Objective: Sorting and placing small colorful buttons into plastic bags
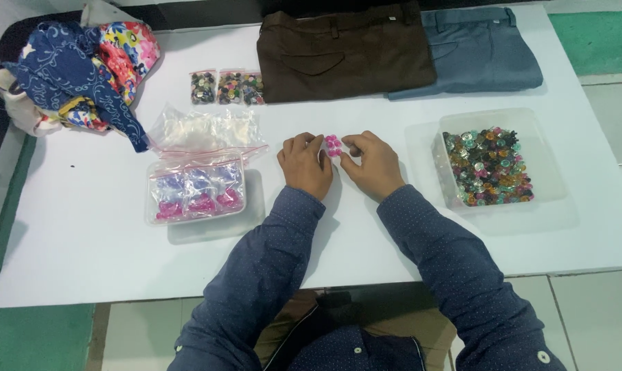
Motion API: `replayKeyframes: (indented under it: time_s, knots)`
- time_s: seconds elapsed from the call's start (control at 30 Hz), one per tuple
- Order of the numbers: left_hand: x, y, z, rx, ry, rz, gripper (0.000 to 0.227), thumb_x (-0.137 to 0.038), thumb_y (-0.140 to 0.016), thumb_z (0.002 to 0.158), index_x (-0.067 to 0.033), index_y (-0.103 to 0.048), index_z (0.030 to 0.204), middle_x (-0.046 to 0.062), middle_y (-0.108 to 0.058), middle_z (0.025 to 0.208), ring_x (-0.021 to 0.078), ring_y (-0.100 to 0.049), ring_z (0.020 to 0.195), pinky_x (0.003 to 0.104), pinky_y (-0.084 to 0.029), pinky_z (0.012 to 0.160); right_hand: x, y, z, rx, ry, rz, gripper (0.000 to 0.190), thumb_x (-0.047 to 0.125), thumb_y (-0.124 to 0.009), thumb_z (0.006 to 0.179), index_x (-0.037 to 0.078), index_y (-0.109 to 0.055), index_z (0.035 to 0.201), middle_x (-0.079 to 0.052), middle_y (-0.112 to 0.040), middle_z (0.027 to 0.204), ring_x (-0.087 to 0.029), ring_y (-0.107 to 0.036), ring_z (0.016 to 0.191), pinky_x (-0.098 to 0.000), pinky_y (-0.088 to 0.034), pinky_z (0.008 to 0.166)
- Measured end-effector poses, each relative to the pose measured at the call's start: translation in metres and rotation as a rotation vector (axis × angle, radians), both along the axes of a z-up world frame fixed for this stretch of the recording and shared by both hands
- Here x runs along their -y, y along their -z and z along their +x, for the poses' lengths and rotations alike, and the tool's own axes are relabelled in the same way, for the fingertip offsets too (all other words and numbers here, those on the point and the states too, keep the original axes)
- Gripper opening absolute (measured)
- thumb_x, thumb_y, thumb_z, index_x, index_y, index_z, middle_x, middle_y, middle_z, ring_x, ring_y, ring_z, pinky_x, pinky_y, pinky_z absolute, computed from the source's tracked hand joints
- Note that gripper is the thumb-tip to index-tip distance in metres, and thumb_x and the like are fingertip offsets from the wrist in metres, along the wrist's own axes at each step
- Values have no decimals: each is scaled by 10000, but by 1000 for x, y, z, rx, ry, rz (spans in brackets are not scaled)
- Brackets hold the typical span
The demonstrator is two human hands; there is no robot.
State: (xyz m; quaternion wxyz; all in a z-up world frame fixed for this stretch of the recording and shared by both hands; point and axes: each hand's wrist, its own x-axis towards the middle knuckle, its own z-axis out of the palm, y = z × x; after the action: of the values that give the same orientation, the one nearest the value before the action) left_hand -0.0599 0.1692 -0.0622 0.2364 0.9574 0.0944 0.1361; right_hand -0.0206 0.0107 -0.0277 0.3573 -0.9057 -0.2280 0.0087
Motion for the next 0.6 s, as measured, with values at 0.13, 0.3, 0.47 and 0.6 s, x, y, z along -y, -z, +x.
replayKeyframes:
  time_s: [0.13,0.3,0.47,0.6]
  knots:
    - [1,-1,2,-12,22,21,336,-172,-614,935,-125,-707,1255,63,-569,1256,259,-424,1260,462,-291,1079,-2,-4,-2,-13,2,-7,262,264,-678,964,114,-719,1174,-69,-673,917,-260,-713,941,-422,-566,817]
    - [6,-5,-1,-59,65,31,393,-165,-624,939,-107,-666,1325,89,-512,1371,295,-375,1334,513,-258,1123,-2,-10,-5,-6,8,-35,265,235,-651,961,107,-723,1182,-70,-679,918,-254,-722,956,-421,-564,829]
    - [6,0,-2,-90,52,43,420,-204,-611,942,-89,-632,1345,100,-493,1376,296,-371,1331,514,-258,1114,-2,-7,-6,-14,5,-43,269,235,-650,972,103,-719,1196,-67,-662,914,-258,-713,949,-412,-555,825]
    - [6,-2,1,-112,58,46,420,-183,-585,955,-80,-617,1362,97,-471,1391,289,-348,1347,513,-240,1124,-2,-8,-4,-39,7,-38,264,241,-645,978,115,-718,1198,-59,-659,926,-249,-706,945,-403,-553,818]
